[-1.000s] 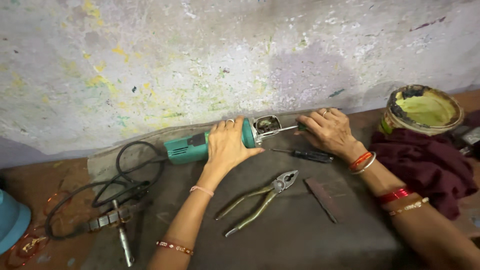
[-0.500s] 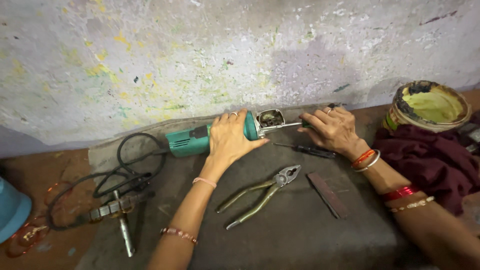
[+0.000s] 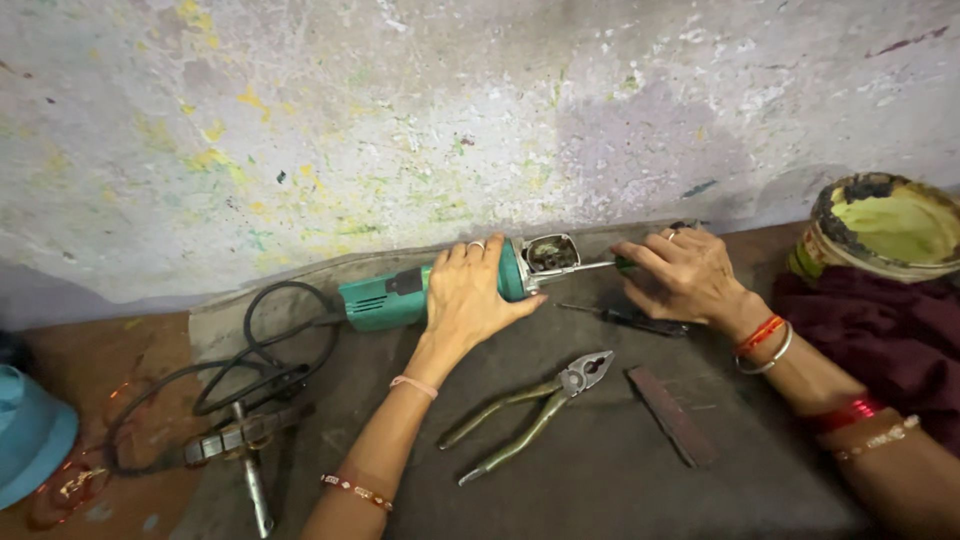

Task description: The person uses a screwdriver to adjust the internal components of a teal power tool while holding it steady with the other hand. The person repeatedly turns the screwdriver and repositions the tool on the workbench.

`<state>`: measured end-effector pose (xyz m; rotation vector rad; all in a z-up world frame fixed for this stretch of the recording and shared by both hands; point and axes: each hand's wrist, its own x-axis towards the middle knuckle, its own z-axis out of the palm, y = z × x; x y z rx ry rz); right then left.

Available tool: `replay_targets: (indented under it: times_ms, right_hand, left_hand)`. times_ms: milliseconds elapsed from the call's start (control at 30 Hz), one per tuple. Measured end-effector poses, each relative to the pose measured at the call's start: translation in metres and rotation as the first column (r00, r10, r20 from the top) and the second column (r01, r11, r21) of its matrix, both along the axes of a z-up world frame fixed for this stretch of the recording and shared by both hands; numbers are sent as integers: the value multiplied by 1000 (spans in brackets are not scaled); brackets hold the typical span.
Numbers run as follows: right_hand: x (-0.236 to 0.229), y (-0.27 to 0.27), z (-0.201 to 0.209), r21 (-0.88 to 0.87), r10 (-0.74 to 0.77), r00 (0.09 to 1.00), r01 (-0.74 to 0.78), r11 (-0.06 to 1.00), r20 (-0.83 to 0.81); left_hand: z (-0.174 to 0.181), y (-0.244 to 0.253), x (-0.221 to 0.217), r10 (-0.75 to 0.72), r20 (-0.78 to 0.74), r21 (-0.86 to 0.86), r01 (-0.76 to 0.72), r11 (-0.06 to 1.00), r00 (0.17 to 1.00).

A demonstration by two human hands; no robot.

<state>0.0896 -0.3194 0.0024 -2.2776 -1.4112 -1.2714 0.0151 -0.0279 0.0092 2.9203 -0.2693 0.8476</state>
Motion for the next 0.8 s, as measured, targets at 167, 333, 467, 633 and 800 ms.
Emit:
replay_targets:
  times_ms: [167, 333, 467, 633, 800]
  right_hand:
    - [3, 0, 0, -9, 21, 1000, -21, 1000, -10]
    - [4, -4, -6, -10, 57, 996, -58, 998, -71]
    - [3, -5, -5, 9, 67, 993, -66, 998, -99]
    - [3, -4, -5, 25, 77, 991, -75, 997, -113]
    - [4, -5, -8, 31, 73, 995, -70, 997, -73]
  left_hand:
    - [2, 3, -1, -62, 67, 39, 59, 997, 996]
    - [-3, 5, -5, -72, 71, 19, 71, 997, 995]
    - [0, 4, -5, -68, 72, 24, 67, 997, 995]
    - [1, 3, -7, -59, 62, 8, 58, 998, 996]
    - [1, 3, -8, -57, 47, -18, 58, 998, 997]
